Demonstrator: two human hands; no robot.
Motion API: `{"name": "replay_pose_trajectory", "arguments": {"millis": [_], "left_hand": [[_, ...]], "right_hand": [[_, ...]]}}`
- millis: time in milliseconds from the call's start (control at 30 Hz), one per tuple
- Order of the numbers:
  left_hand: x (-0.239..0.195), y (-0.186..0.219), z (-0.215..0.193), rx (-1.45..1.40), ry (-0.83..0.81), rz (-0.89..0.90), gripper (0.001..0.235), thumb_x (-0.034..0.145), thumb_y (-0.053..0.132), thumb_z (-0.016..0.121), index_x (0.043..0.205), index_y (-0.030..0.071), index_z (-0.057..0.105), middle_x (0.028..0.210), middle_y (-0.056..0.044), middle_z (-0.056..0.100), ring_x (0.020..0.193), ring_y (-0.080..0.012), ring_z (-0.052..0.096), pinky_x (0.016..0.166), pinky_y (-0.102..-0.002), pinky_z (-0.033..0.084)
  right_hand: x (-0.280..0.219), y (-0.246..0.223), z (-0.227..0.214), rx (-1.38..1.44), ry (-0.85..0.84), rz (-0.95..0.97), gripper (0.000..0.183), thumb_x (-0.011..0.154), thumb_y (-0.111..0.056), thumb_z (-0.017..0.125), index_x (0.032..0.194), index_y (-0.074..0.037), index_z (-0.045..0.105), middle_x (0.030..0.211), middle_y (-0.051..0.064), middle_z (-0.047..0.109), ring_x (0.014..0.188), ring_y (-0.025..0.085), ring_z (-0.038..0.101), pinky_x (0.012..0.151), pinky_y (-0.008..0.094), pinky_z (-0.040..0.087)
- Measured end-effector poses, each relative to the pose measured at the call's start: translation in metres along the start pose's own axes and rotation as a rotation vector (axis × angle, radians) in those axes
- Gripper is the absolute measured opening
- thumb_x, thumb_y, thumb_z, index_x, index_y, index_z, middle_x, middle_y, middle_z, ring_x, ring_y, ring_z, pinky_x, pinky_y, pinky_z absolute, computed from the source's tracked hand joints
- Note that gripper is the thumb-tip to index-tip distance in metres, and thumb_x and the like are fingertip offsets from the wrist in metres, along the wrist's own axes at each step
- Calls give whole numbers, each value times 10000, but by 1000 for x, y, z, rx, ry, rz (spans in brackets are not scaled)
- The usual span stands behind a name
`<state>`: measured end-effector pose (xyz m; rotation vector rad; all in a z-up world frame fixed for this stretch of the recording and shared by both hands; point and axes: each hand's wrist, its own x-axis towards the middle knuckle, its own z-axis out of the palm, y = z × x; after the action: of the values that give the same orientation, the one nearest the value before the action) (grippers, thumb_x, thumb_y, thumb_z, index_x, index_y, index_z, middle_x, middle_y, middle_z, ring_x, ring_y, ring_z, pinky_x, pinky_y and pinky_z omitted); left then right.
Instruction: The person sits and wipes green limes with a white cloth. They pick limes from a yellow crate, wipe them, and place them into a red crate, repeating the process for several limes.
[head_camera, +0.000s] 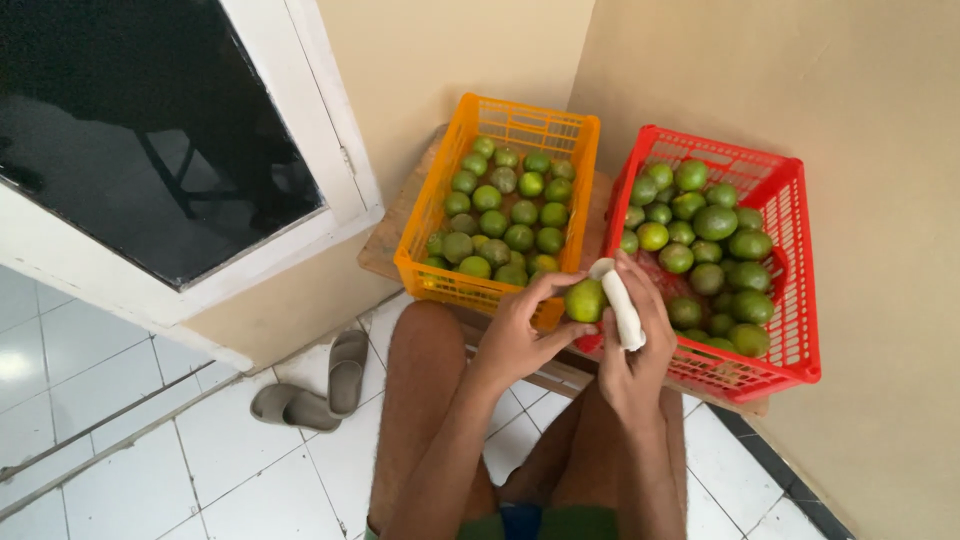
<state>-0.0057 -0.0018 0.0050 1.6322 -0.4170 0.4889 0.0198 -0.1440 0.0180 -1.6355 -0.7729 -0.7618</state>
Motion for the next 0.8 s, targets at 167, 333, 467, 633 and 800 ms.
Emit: {"name": "replay_pose_trajectory", "arguments": {"millis": [167,333,467,633,800], "left_hand": [[3,6,-3,40,30,11,493,888,99,800,1352,86,633,1228,-155,729,1217,-349,662,1039,-526,520],[0,2,1,78,27,13,500,895,84,785,1369,64,625,1269,-189,701,1238,-391,641,1045,-550,516],[1,2,2,124,13,29,482,913,127,782,1363,66,622,1263,-166,701,1240,-371,644,1040,-525,529],[0,-7,6,143,23,24,484,914,173,791,1361,77,631,1259,-148,697,1240,-349,645,1044,-508,529],[-1,-9,4,196,-7,27,496,932,201,780,1381,73,613,1268,-142,682,1249,-339,636,1048,-499,527]], "right_hand": [[-5,10,4,97,-59,15,675,1046,-555,428,1394,13,539,1548,289,443,1422,464,446,1153,622,346],[-5,8,3,120,-54,61,598,1074,-492,422,1359,15,563,1495,281,509,1397,446,486,1145,606,353],[-5,11,-1,142,-89,-3,744,1019,-640,402,1341,5,586,1489,308,489,1382,471,495,1154,615,344],[-8,17,-1,114,-57,-6,572,1060,-477,429,1305,1,626,1464,306,516,1341,449,532,1127,598,367],[-8,19,0,99,-46,1,451,1075,-322,444,1303,22,625,1428,313,542,1314,476,552,1102,629,382]]}}
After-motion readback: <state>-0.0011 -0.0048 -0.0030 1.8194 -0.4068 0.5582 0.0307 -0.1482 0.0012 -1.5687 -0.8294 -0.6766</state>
